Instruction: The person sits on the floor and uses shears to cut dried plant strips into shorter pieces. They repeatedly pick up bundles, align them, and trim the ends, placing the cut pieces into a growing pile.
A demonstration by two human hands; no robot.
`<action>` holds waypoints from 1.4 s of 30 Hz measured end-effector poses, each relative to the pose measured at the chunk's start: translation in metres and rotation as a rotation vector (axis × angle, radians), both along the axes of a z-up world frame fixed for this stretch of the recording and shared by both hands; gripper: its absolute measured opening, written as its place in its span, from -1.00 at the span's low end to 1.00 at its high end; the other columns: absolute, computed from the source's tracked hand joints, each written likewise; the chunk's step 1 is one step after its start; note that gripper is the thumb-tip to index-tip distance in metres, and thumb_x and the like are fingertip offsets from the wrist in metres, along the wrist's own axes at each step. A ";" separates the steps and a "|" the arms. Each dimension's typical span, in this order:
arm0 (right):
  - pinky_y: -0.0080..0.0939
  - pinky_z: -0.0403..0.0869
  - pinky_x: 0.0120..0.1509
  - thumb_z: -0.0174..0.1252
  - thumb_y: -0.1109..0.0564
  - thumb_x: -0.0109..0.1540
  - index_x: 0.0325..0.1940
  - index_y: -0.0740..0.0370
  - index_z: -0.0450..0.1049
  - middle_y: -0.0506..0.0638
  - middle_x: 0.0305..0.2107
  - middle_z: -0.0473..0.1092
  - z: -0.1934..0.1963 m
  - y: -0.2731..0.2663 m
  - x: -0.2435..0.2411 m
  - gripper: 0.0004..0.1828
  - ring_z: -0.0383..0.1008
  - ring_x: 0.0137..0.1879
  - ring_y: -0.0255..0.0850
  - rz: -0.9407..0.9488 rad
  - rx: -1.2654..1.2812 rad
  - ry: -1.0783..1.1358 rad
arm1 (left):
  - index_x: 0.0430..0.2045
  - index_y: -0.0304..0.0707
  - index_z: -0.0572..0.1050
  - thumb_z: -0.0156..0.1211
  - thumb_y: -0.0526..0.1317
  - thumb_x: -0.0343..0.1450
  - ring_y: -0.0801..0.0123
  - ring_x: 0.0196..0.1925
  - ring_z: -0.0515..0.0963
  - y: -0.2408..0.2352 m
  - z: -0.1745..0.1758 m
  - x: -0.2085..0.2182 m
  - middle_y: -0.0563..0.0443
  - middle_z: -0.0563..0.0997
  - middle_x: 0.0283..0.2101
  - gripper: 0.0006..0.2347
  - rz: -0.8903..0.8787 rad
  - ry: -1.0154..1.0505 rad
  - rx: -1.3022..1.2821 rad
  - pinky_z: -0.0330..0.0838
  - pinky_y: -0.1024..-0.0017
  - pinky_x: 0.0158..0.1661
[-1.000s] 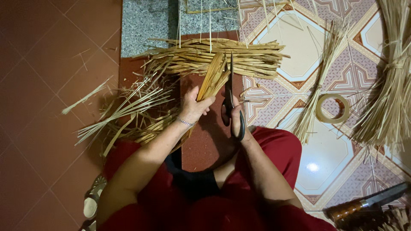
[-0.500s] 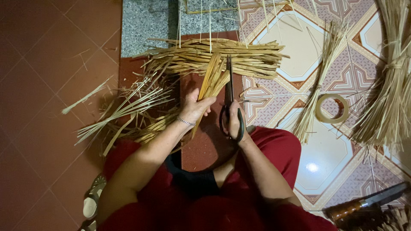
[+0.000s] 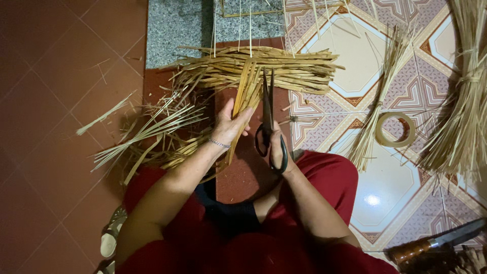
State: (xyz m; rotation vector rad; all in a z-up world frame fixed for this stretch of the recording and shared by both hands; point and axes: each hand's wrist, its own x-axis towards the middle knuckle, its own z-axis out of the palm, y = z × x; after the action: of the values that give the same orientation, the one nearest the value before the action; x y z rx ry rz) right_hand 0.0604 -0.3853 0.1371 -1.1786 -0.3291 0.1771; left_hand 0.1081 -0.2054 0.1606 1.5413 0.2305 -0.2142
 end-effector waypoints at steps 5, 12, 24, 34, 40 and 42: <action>-0.34 0.20 -0.44 -0.34 -0.47 0.41 0.41 0.25 0.17 -0.11 -0.55 0.21 0.007 0.005 0.000 -0.18 0.18 -0.51 -0.35 0.000 -0.003 0.101 | 0.12 -0.26 0.38 0.22 -0.08 0.48 0.53 -0.51 0.57 0.003 -0.004 0.001 0.05 0.58 -0.34 -0.62 -0.004 -0.011 -0.067 0.50 0.57 -0.58; -0.35 0.20 -0.38 -0.39 -0.54 0.39 0.54 0.25 0.09 -0.12 -0.48 0.24 0.013 -0.002 0.002 -0.06 0.20 -0.45 -0.37 0.009 -0.132 -0.009 | 0.05 -0.23 0.43 0.23 -0.07 0.45 0.56 -0.51 0.56 -0.003 0.012 -0.003 0.09 0.59 -0.31 -0.65 -0.067 0.050 0.052 0.48 0.59 -0.59; -0.37 0.18 -0.42 -0.39 -0.62 0.33 0.53 0.28 0.10 -0.14 -0.51 0.22 0.009 -0.001 0.006 0.05 0.18 -0.48 -0.41 -0.010 -0.123 0.009 | -0.23 -0.32 0.51 0.38 -0.13 0.36 0.57 -0.56 0.53 -0.001 0.016 -0.001 0.07 0.58 -0.43 -0.73 -0.032 0.114 0.030 0.40 0.61 -0.62; -0.37 0.20 -0.39 -0.34 -0.59 0.34 0.58 0.26 0.03 -0.16 -0.46 0.23 -0.010 0.003 0.008 0.03 0.18 -0.44 -0.41 -0.044 -0.133 0.046 | -0.35 -0.27 0.52 0.43 -0.21 0.32 0.61 -0.60 0.45 -0.001 0.007 -0.001 0.13 0.55 -0.51 -0.80 0.074 0.063 -0.009 0.30 0.61 -0.62; -0.35 0.26 -0.33 -0.34 -0.53 0.40 0.53 0.29 0.06 -0.14 -0.36 0.27 -0.011 0.005 0.006 -0.05 0.25 -0.37 -0.38 -0.046 -0.120 -0.007 | -0.35 -0.26 0.52 0.42 -0.23 0.32 0.61 -0.60 0.44 -0.001 0.010 0.000 0.13 0.55 -0.50 -0.81 0.076 0.057 0.012 0.30 0.60 -0.63; -0.36 0.20 -0.37 -0.35 -0.52 0.40 0.51 0.29 0.10 -0.16 -0.44 0.23 -0.010 0.005 0.007 -0.07 0.19 -0.43 -0.39 -0.053 -0.098 0.004 | -0.35 -0.26 0.52 0.43 -0.24 0.32 0.61 -0.60 0.44 -0.002 0.010 -0.001 0.13 0.54 -0.50 -0.82 0.058 0.058 0.010 0.29 0.60 -0.63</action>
State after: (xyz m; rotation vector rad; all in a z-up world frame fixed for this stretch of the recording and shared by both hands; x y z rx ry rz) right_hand 0.0670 -0.3808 0.1275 -1.2827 -0.2882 0.1509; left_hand 0.1069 -0.2076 0.1711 1.5378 0.3218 -0.2122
